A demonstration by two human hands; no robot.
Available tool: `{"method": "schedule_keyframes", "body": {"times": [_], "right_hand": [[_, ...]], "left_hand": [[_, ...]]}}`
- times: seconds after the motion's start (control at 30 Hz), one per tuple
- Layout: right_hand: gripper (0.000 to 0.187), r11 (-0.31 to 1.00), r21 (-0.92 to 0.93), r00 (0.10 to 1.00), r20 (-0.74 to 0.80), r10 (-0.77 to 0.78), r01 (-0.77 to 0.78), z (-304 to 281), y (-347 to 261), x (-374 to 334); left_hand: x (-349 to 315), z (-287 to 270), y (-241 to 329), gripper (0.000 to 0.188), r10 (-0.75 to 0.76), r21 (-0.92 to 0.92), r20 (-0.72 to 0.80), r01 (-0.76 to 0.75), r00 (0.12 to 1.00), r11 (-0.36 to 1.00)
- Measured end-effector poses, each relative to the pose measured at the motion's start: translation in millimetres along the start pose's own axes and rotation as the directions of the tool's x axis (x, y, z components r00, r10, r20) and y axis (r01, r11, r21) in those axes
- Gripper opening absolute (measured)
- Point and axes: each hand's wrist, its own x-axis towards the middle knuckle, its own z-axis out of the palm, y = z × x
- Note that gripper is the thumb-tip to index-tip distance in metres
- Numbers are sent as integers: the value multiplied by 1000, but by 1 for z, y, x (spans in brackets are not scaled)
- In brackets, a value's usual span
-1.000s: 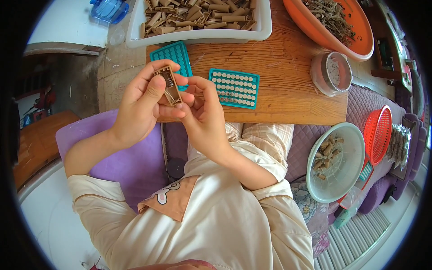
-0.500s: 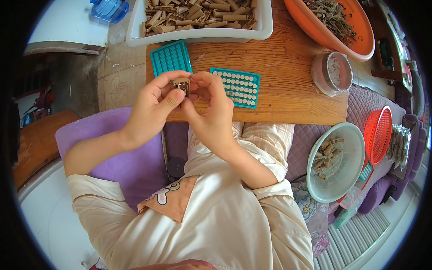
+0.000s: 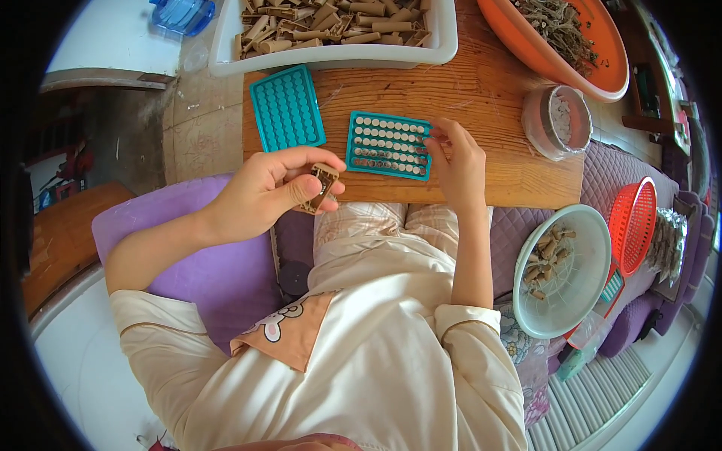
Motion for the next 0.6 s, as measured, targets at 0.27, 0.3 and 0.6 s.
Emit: {"method": "schedule_keyframes", "body": {"times": [0.27,0.3,0.6], "right_hand": [[20,891,-397,975,64,-212,219,12,28,-5],[19,877,-422,973,94,-209,229,12,29,-5],[19,878,-405,967,112,-228,254,13,25,-1]], "left_hand": [[0,0,-4,29,-52,-46,48,55,997,997],[0,0,-5,30,-63,-60,40,66,997,996],[1,-2,-6,32,-47,-75,65,52,997,996]]}}
